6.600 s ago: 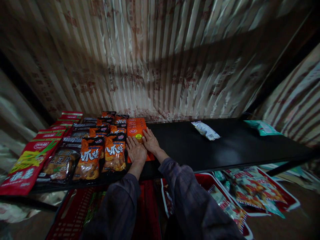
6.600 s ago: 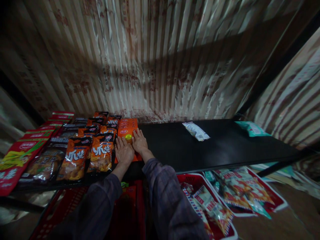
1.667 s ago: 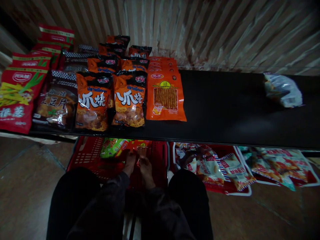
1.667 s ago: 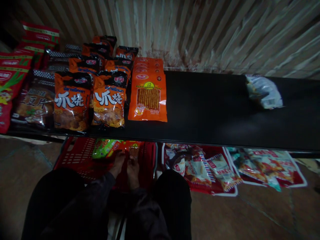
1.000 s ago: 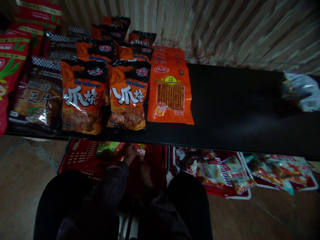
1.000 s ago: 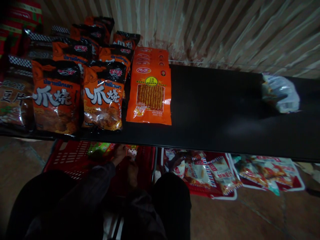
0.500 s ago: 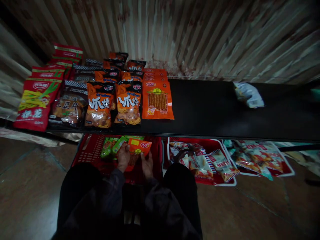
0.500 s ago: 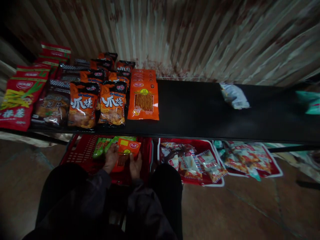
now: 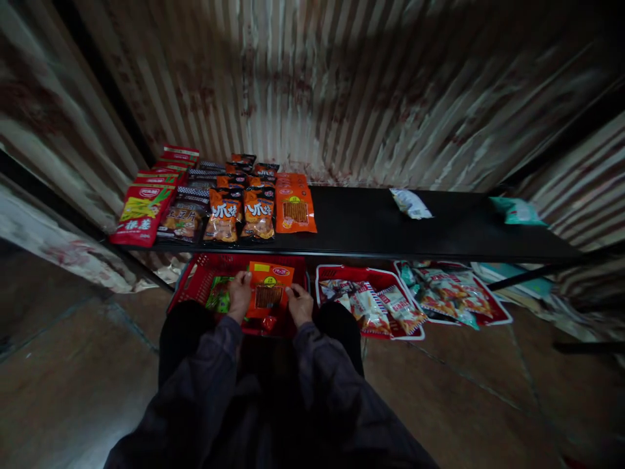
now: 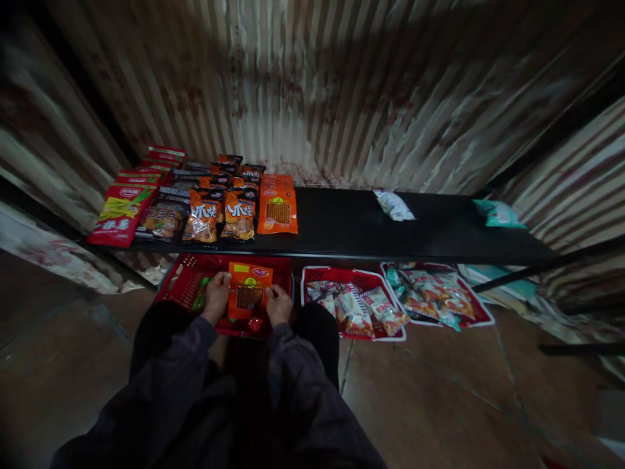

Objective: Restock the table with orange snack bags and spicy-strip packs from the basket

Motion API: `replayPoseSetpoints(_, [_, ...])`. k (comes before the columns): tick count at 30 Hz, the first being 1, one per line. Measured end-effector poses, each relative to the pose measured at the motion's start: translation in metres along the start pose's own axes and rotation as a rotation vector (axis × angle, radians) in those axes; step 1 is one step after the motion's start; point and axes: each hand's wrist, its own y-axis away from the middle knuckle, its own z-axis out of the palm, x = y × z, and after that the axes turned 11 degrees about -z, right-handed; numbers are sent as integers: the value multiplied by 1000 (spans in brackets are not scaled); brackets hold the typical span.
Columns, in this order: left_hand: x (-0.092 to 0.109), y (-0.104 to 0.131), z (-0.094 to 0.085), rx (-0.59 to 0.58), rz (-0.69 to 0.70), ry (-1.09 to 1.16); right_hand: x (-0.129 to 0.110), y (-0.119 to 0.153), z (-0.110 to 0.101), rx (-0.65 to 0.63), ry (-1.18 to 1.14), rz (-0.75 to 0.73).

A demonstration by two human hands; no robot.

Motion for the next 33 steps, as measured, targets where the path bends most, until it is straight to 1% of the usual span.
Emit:
replayPoseSetpoints(5, [11,9,-12,28,89,24,-24,-1,-8,-87,241,-191])
replayPoseSetpoints(9, [24,15,-13,26,141,65,-39,-5,-9,-90,241,-314])
replayPoseSetpoints(13, [36,21,-12,19,178,113,-54,-9,-14,-114,239,-328])
replayPoseSetpoints(18, [43,24,-11,-22,168,193,-65,-8,-24,-111,337,-349])
replayPoseSetpoints(21, [42,22,-13,-40,137,224,-72,-7,-27,-96,318,-328])
replayPoseSetpoints(25, [33,17,-17,-17,75,231,-86,-9,-30,-19,327,-308])
replayPoseSetpoints(29, [21,14,-20,-5,-1,236,-99,-14,-34,-24,293,-313])
replayPoseSetpoints(31, [18,14,-21,-31,-38,240,-103,-17,-36,-19,250,-328])
replayPoseSetpoints(33, [18,14,-21,-83,-66,246,-107,-20,-38,-19,206,-342])
